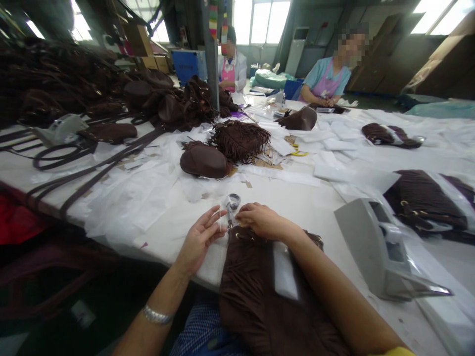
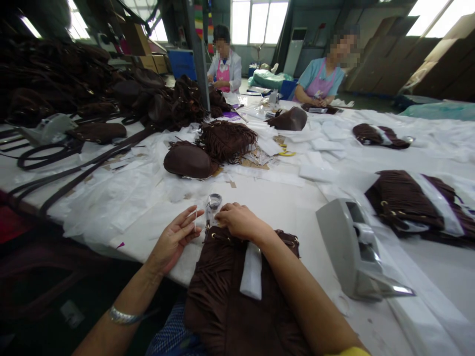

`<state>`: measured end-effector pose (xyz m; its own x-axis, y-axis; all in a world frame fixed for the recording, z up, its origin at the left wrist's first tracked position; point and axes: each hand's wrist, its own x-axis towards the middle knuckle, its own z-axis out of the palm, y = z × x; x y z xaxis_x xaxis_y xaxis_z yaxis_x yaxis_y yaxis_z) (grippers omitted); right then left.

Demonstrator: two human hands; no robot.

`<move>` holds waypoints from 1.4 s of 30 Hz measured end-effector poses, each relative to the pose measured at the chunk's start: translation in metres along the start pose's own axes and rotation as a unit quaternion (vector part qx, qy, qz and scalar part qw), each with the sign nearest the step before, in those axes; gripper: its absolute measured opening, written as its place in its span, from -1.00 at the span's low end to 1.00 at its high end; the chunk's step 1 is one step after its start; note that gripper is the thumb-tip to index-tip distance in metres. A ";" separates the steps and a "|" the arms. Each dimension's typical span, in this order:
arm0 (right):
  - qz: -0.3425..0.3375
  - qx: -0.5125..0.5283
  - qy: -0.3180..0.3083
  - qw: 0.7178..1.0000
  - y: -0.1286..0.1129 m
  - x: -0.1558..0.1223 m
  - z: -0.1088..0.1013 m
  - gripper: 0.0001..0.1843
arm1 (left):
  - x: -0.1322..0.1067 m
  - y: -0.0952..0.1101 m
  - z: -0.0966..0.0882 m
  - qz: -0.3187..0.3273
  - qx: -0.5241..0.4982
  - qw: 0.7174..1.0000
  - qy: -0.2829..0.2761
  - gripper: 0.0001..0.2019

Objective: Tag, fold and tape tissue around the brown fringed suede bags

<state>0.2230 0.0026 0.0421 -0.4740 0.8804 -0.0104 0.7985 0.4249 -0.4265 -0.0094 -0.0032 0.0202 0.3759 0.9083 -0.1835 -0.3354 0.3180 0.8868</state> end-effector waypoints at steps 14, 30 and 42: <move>0.068 0.302 0.066 0.949 -0.004 -0.006 -0.032 -0.80 | 0.007 -0.006 0.007 0.021 -0.001 0.998 0.065 -0.45; 0.025 0.259 0.136 0.956 -0.037 0.006 -0.003 -0.02 | 0.012 0.022 0.021 0.174 0.242 0.954 -0.041 -0.27; 0.010 0.683 0.027 0.730 -0.028 0.005 -0.008 -0.10 | 0.003 0.035 0.025 0.267 0.450 0.852 -0.030 -0.26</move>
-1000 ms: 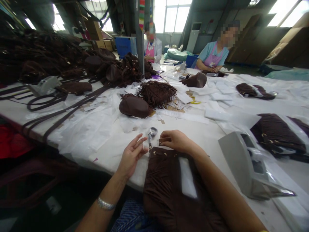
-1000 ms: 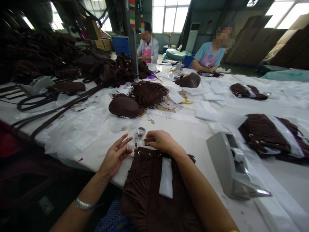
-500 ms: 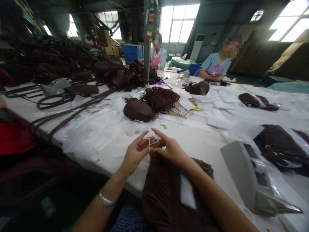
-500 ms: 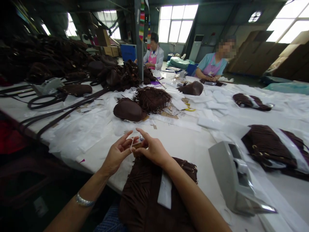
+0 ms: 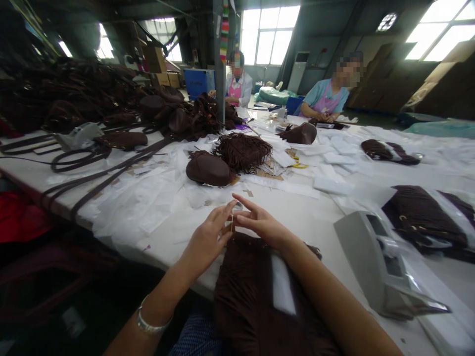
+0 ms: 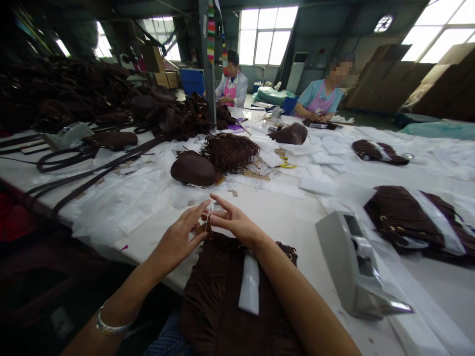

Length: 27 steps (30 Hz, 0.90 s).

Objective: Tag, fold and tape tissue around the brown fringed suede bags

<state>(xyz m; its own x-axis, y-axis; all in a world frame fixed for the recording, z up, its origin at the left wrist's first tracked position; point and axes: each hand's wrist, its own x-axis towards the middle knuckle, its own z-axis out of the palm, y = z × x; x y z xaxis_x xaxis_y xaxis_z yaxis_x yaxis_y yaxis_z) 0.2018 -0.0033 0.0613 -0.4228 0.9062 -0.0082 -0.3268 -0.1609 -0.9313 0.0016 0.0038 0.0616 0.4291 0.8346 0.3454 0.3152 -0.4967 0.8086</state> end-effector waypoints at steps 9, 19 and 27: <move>-0.035 -0.253 0.213 0.943 0.014 0.008 -0.017 -0.61 | -0.029 -0.028 -0.006 -0.191 -0.181 0.951 0.159 -0.22; -0.005 -0.637 0.026 0.771 -0.010 -0.037 -0.003 -0.65 | -0.104 -0.028 -0.041 -0.295 -0.259 0.878 0.274 -0.15; -0.005 -0.641 0.072 0.764 -0.006 -0.044 0.000 -0.74 | -0.153 -0.032 -0.022 -0.294 -0.267 0.883 0.249 -0.14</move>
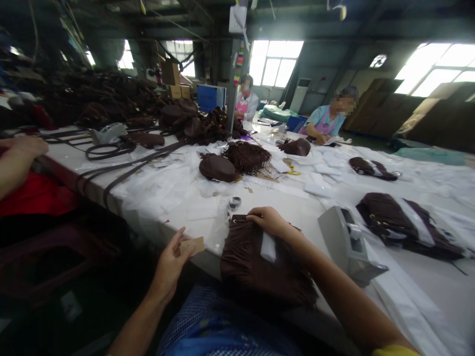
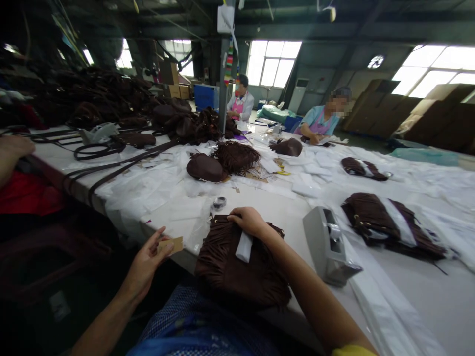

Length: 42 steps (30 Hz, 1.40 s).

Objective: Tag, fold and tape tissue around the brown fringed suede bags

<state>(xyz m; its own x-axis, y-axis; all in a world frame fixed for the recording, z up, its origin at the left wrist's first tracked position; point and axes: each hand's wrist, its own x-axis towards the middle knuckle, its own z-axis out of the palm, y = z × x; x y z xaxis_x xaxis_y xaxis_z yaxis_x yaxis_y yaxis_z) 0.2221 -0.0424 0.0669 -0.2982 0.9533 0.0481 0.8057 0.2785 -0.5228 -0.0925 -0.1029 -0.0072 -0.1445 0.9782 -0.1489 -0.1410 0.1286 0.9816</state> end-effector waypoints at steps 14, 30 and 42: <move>0.098 -0.025 0.210 0.972 -0.017 -0.057 -0.034 -0.65 | -0.008 0.003 0.050 0.531 0.378 0.737 -0.179 -0.49; 0.077 -0.149 0.400 0.901 0.002 -0.185 0.061 -0.28 | 0.013 0.017 0.092 0.512 0.383 0.728 -0.247 -0.63; 0.147 -0.046 0.281 0.947 0.009 -0.236 0.007 -0.58 | 0.035 0.038 0.026 0.288 0.416 0.828 -0.242 -0.56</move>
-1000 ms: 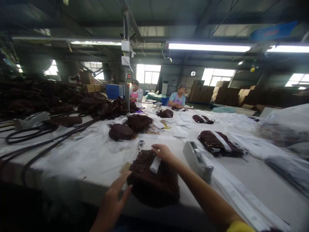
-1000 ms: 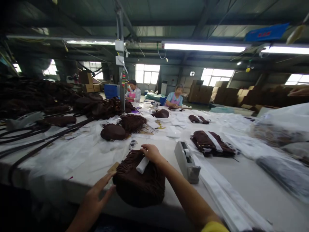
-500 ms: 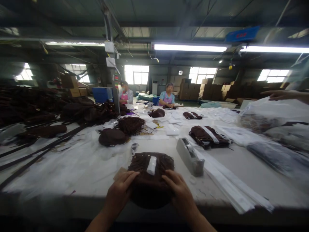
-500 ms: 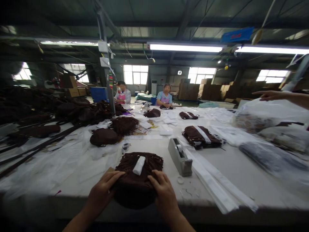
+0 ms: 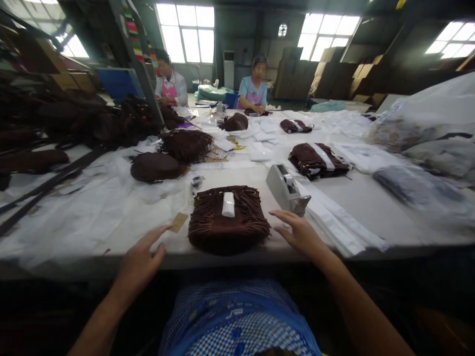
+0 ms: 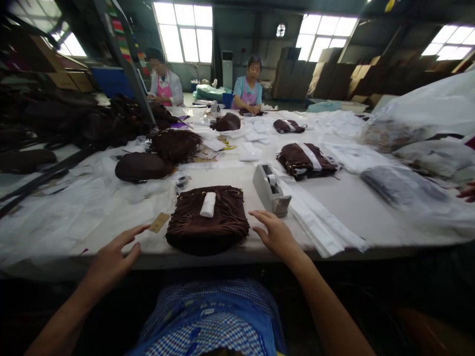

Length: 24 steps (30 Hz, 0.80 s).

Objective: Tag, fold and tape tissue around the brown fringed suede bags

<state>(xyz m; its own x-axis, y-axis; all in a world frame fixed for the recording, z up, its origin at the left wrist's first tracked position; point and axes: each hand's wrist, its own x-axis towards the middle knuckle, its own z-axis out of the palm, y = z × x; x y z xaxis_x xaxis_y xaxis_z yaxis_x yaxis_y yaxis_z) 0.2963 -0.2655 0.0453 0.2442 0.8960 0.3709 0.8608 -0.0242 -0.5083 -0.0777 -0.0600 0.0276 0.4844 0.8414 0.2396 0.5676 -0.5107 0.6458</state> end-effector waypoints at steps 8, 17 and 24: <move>-0.177 -0.021 0.063 0.982 -0.051 0.006 0.029 -0.65 | 0.013 0.088 0.045 0.310 0.039 0.950 0.001 -0.65; -0.208 -0.041 0.017 0.977 -0.010 -0.015 0.068 -0.66 | -0.042 0.060 0.104 0.349 0.139 0.927 0.003 -0.54; -0.184 -0.034 -0.015 0.982 -0.053 -0.008 0.039 -0.64 | -0.042 0.074 0.110 0.348 0.179 0.920 0.027 -0.58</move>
<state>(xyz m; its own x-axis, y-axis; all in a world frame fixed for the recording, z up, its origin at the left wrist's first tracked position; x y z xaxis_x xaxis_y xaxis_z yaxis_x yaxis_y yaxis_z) 0.2312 -0.2542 0.0386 -0.1019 0.8618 0.4969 0.9167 0.2753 -0.2895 0.0171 -0.1530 -0.0149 0.7855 0.2911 0.5461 0.3195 -0.9465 0.0449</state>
